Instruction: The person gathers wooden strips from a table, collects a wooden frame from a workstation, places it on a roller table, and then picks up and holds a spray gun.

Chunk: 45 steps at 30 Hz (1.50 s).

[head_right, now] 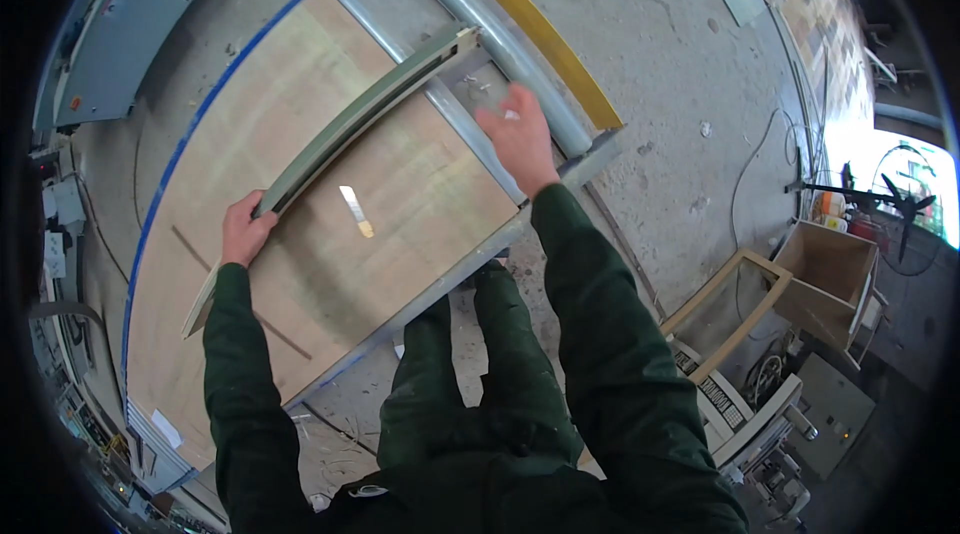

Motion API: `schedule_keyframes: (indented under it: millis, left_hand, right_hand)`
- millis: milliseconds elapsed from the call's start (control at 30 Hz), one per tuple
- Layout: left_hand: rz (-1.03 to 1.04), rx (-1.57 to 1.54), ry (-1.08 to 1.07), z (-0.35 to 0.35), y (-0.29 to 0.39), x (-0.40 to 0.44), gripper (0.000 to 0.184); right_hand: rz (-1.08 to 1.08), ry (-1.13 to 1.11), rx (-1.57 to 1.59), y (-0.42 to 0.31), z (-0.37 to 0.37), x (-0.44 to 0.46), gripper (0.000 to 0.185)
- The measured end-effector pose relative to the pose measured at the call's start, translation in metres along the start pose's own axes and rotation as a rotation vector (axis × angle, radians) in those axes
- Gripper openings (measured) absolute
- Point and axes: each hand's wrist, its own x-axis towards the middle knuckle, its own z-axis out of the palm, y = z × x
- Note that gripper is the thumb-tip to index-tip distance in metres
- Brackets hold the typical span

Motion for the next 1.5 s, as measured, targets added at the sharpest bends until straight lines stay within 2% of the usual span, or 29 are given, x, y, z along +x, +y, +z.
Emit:
schedule_keyframes:
  millis: [100, 167, 200, 267, 300, 367, 400, 467, 533, 600, 633, 700, 733, 800, 833, 933, 967, 1067, 1100, 1167, 1200, 1333, 1400, 1500]
  left_hand:
    - [-0.062, 0.011, -0.020, 0.019, -0.008, 0.001, 0.029]
    - [-0.042, 0.048, 0.011, 0.025, -0.011, 0.003, 0.026]
    - [-0.020, 0.091, 0.043, 0.028, -0.015, 0.001, 0.025]
    - [-0.010, 0.051, 0.043, 0.033, -0.020, 0.003, 0.022]
    - [0.005, 0.011, 0.054, 0.035, -0.024, 0.002, 0.019]
    - [-0.025, -0.018, 0.036, 0.037, -0.031, 0.001, 0.017]
    - [-0.030, -0.040, 0.025, 0.039, -0.034, 0.001, 0.015]
    - [0.009, -0.031, 0.073, 0.042, -0.038, 0.001, 0.013]
    - [0.012, 0.000, 0.078, 0.043, -0.034, -0.002, 0.014]
    - [0.037, 0.002, 0.111, 0.047, -0.027, -0.006, 0.016]
    - [0.047, -0.002, 0.126, 0.049, -0.027, -0.006, 0.017]
    - [0.063, 0.010, 0.143, 0.050, -0.035, -0.007, 0.020]
    - [0.066, 0.030, 0.144, 0.050, -0.039, -0.009, 0.022]
    - [0.107, 0.047, 0.195, 0.053, -0.044, -0.015, 0.024]
    - [0.154, 0.060, 0.231, 0.053, -0.044, -0.015, 0.026]
    - [0.212, 0.093, 0.339, 0.060, -0.038, -0.017, 0.031]
    - [0.235, 0.085, 0.316, 0.058, -0.037, -0.019, 0.032]
    - [0.283, 0.135, 0.379, 0.059, -0.041, -0.021, 0.030]
    - [0.294, 0.140, 0.402, 0.060, -0.043, -0.021, 0.030]
    - [0.396, -0.059, 0.419, 0.065, -0.047, -0.021, 0.032]
    - [0.417, -0.055, 0.433, 0.065, -0.050, -0.020, 0.032]
    - [0.370, -0.046, 0.414, 0.065, -0.046, -0.027, 0.029]
    - [0.376, 0.000, 0.405, 0.059, -0.041, -0.031, 0.028]
    - [0.395, 0.004, 0.474, 0.063, -0.044, -0.029, 0.020]
  right_hand:
    - [-0.103, 0.012, -0.026, -0.020, 0.017, 0.038, 0.098]
    - [-0.274, 0.034, -0.200, -0.004, 0.030, 0.070, 0.110]
    - [-0.265, 0.020, -0.204, 0.006, 0.039, 0.081, 0.110]
    - [-0.443, 0.083, -0.152, 0.012, 0.052, 0.096, 0.107]
    - [-0.438, 0.070, -0.156, 0.003, 0.057, 0.092, 0.107]
    - [-0.453, 0.074, -0.178, -0.018, 0.065, 0.075, 0.083]
    - [-0.455, 0.062, -0.175, -0.019, 0.067, 0.072, 0.083]
    - [-0.393, 0.117, 0.039, -0.022, 0.071, 0.074, 0.073]
    - [-0.418, 0.180, 0.003, -0.011, 0.079, 0.084, 0.066]
    - [-0.549, 0.249, 0.004, 0.004, 0.085, 0.092, 0.052]
    - [-0.567, 0.262, 0.009, 0.008, 0.086, 0.092, 0.052]
    - [-0.579, 0.264, 0.070, 0.014, 0.090, 0.094, 0.040]
    - [-0.598, 0.260, 0.080, 0.018, 0.089, 0.098, 0.040]
    - [-0.591, 0.315, -0.196, 0.030, 0.085, 0.113, 0.055]
    - [-0.684, 0.429, -0.187, 0.038, 0.090, 0.124, 0.042]
    - [-0.735, 0.424, -0.138, 0.038, 0.090, 0.121, 0.044]
    - [-0.736, 0.447, -0.150, 0.039, 0.092, 0.122, 0.045]
    - [-0.709, 0.417, -0.137, 0.040, 0.091, 0.118, 0.046]
    - [-0.767, 0.404, -0.082, 0.039, 0.091, 0.119, 0.049]
    - [-0.806, 0.440, -0.114, 0.042, 0.087, 0.121, 0.050]
    - [-0.834, 0.469, -0.156, 0.041, 0.084, 0.120, 0.052]
    - [-0.918, 0.506, -0.228, 0.036, 0.075, 0.116, 0.051]
    - [-0.734, 0.409, -0.287, 0.031, 0.072, 0.106, 0.046]
    - [-0.753, 0.429, -0.281, 0.030, 0.071, 0.104, 0.042]
